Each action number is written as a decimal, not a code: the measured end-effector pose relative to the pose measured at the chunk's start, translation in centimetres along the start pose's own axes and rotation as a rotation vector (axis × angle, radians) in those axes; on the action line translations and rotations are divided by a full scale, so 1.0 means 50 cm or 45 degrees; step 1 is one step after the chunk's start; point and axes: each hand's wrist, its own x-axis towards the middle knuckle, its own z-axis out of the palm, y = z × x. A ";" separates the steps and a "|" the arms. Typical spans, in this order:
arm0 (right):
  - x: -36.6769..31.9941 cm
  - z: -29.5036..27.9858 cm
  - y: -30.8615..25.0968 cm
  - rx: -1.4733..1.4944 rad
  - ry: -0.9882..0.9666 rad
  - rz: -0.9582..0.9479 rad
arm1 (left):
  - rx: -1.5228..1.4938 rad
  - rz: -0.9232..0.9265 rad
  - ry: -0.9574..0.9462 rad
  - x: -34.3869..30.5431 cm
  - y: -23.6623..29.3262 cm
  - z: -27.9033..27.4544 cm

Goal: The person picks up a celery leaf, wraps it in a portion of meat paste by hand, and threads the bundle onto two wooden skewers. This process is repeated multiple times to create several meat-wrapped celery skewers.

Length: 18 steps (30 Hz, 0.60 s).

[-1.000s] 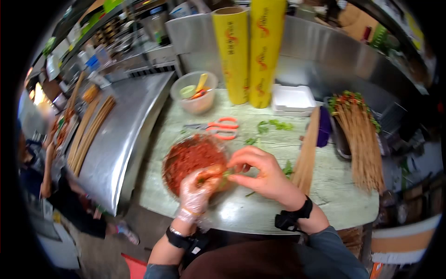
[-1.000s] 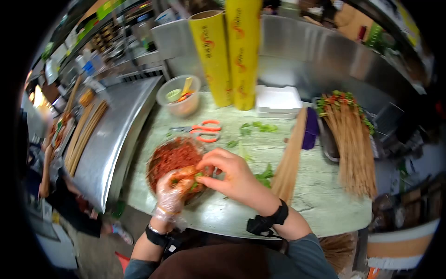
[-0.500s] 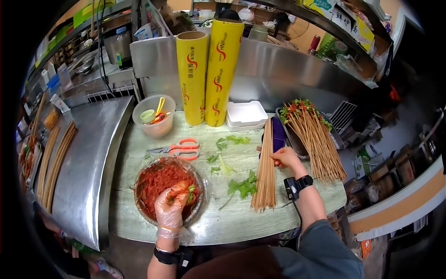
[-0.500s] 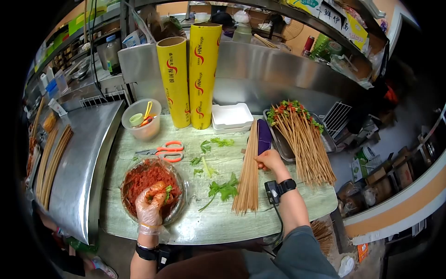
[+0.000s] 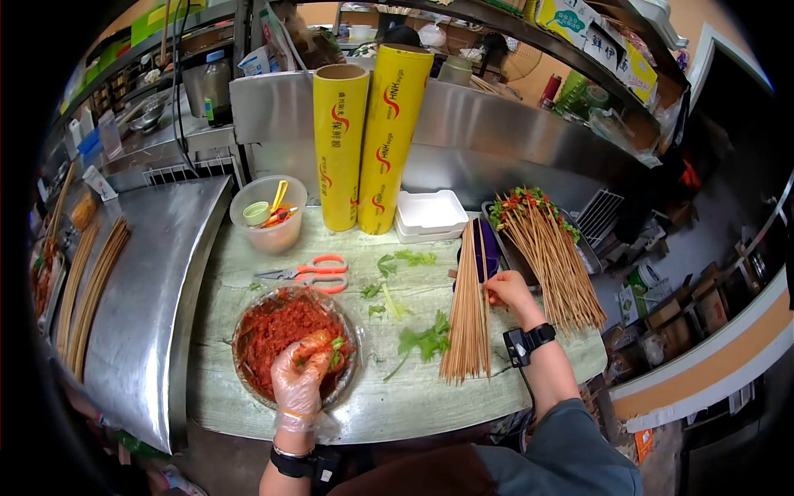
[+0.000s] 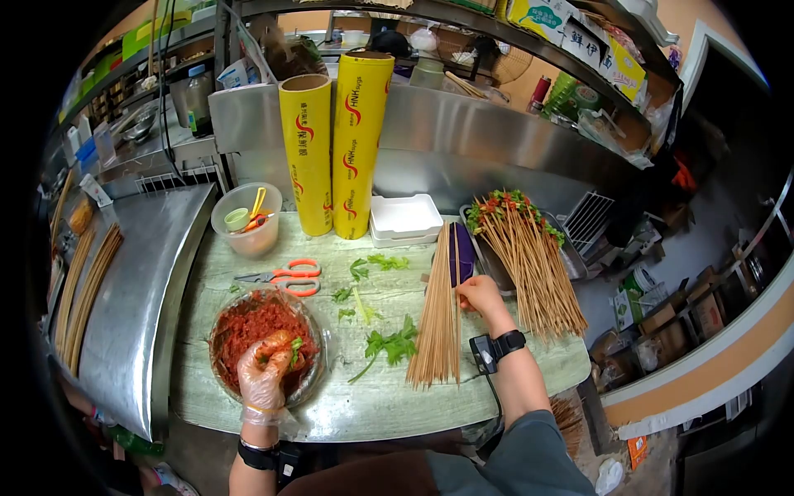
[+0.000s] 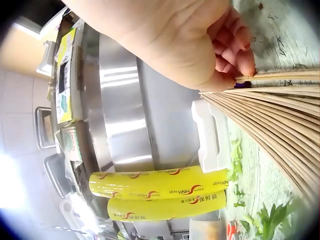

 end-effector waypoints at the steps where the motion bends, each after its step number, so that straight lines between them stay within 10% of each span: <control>1: -0.002 -0.006 -0.002 -0.039 0.001 -0.051 | -0.033 -0.022 0.012 0.000 0.000 0.000; 7: -0.100 0.052 -0.139 0.823 -0.152 -0.394 | -0.428 -0.180 0.083 0.016 -0.006 -0.017; 18: -0.231 0.334 -0.204 1.003 -0.359 -0.756 | -0.822 -0.151 0.244 0.026 0.007 -0.028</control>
